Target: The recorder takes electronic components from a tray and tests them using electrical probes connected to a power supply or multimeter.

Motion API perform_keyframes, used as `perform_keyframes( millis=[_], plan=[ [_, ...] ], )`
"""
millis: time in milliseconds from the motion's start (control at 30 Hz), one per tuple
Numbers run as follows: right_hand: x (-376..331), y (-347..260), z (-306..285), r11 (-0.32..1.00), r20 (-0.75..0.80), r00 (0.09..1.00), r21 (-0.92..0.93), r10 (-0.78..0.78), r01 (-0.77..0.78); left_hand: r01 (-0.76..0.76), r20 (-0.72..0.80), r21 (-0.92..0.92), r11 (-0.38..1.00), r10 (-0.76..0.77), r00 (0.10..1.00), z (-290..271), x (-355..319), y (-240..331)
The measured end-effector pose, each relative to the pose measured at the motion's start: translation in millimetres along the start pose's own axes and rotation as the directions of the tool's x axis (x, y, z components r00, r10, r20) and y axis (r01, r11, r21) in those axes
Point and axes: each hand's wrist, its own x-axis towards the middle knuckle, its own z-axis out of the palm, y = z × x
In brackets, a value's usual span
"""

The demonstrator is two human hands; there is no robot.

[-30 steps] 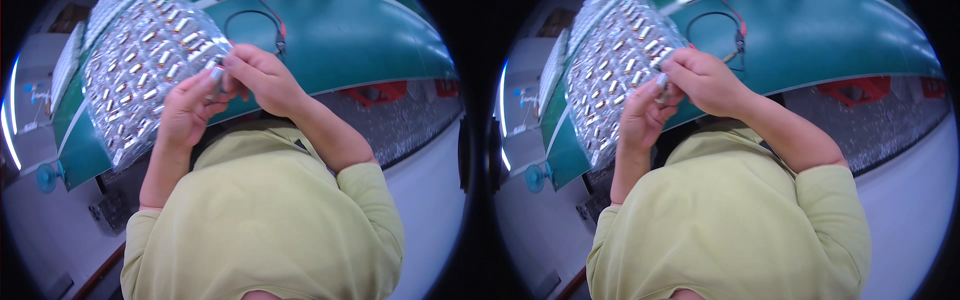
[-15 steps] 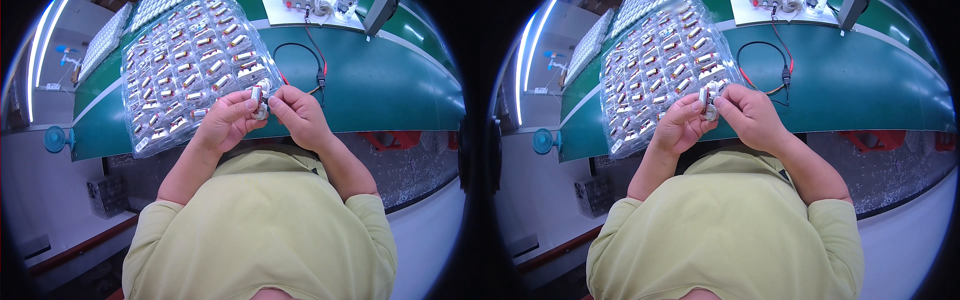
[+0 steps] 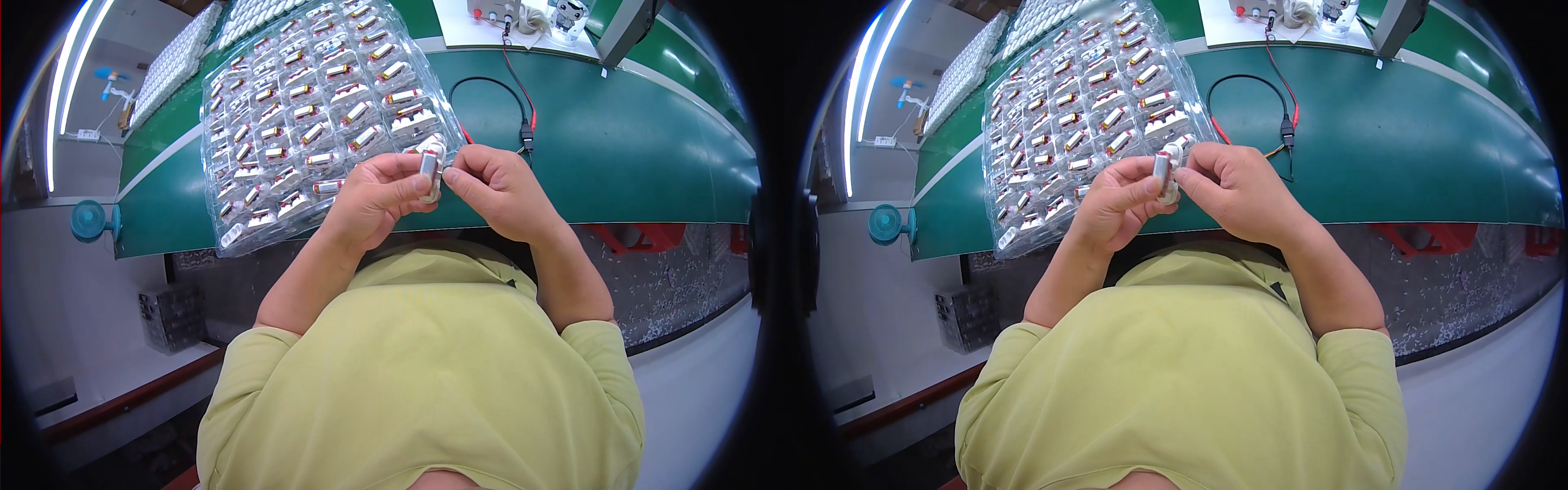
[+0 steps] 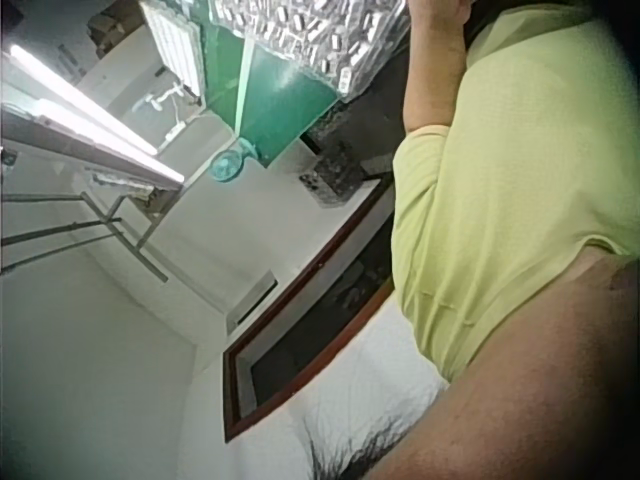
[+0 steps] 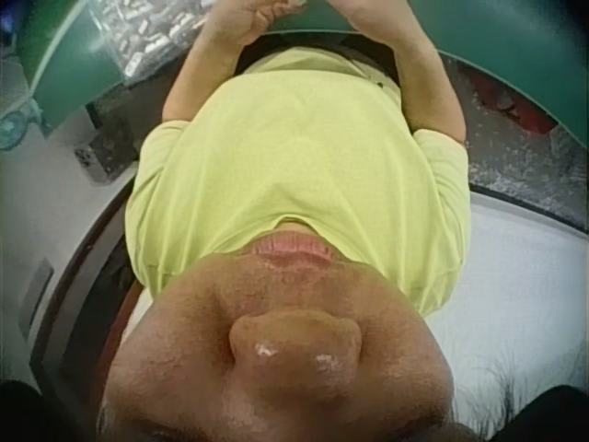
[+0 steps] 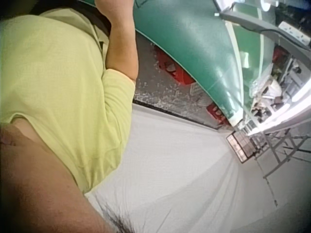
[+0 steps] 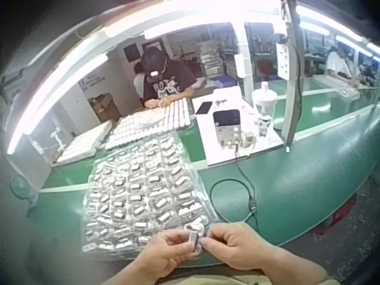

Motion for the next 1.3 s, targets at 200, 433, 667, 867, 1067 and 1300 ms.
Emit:
perform_keyframes(
  millis=[200, 433, 667, 867, 1067, 1300],
  plan=[
    [12, -5, -2, 1.000, 0.044, 0.999, 0.003, 0.018, -0.018, -0.126, -0.121, 0.233, 0.964, 0.158, 0.980, 10, 3, 3],
    [38, -6, -12, 0.909, -0.131, 0.931, -0.298, -0.342, 0.292, -0.444, 0.011, 0.602, 0.664, 0.549, 0.836, 4, 16, 18],
    [69, -7, -19, 0.503, -0.095, 0.626, -0.692, -0.774, 0.517, -0.300, -0.210, 0.641, 0.707, 0.537, 0.817, -24, 15, 14],
    [82, -6, -17, 0.577, -0.076, 0.697, -0.630, -0.713, 0.520, -0.241, -0.226, 0.616, 0.750, 0.461, 0.858, -28, 13, 20],
    [94, -1, -18, 0.635, -0.050, 0.766, -0.594, -0.641, 0.494, -0.384, -0.006, 0.775, 0.502, 0.613, 0.790, -10, 33, 51],
    [101, 15, -21, 0.915, -0.077, 0.944, -0.282, -0.320, 0.288, -0.329, 0.123, 0.753, 0.571, 0.369, 0.921, -4, 73, 76]
  ],
)
